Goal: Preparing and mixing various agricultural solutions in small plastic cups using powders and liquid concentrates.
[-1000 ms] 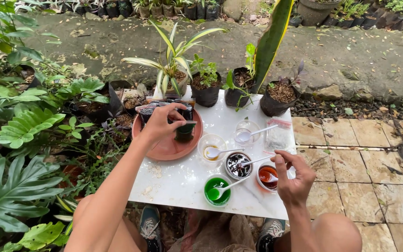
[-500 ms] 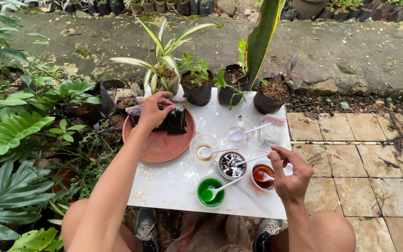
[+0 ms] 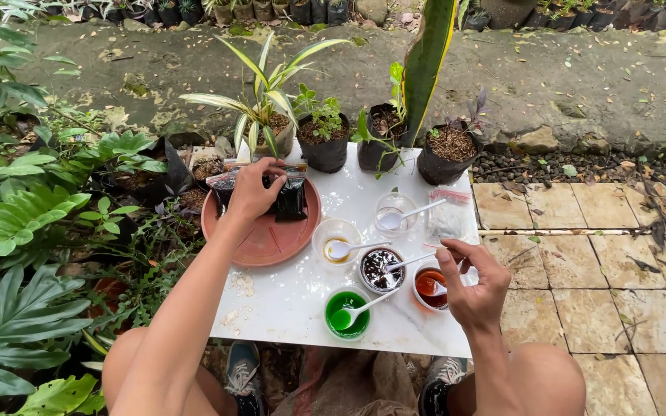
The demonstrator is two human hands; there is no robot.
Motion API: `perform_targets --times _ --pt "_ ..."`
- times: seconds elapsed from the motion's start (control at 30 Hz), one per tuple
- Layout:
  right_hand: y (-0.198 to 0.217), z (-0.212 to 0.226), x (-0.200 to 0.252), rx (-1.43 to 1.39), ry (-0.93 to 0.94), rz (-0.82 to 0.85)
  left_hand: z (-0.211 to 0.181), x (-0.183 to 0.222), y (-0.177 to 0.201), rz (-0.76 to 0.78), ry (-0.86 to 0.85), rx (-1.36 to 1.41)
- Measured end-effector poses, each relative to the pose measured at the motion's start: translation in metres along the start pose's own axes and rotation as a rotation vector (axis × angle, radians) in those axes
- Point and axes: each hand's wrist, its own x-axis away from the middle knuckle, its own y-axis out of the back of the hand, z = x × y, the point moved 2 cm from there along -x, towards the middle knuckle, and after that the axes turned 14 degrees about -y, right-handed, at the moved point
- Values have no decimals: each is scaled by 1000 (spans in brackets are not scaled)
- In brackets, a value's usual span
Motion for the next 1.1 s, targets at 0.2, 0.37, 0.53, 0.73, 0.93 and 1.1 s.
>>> perform_targets --times 0.2,0.37,0.53,0.73,0.93,1.1 --pt "-6 4 6 49 57 48 0 11 1 -29 -26 -165" --pt "-25 16 26 211 239 211 -28 32 6 -185 -99 -195" --pt "-50 39 56 457 329 590 -78 65 26 -354 -157 -174" --pt "-70 22 67 727 415 730 -103 112 43 -523 -11 -102" --pt "-80 13 71 767 382 766 -97 136 53 -628 4 -139" --pt "-85 12 72 746 329 750 -91 132 64 -691 -14 -141"
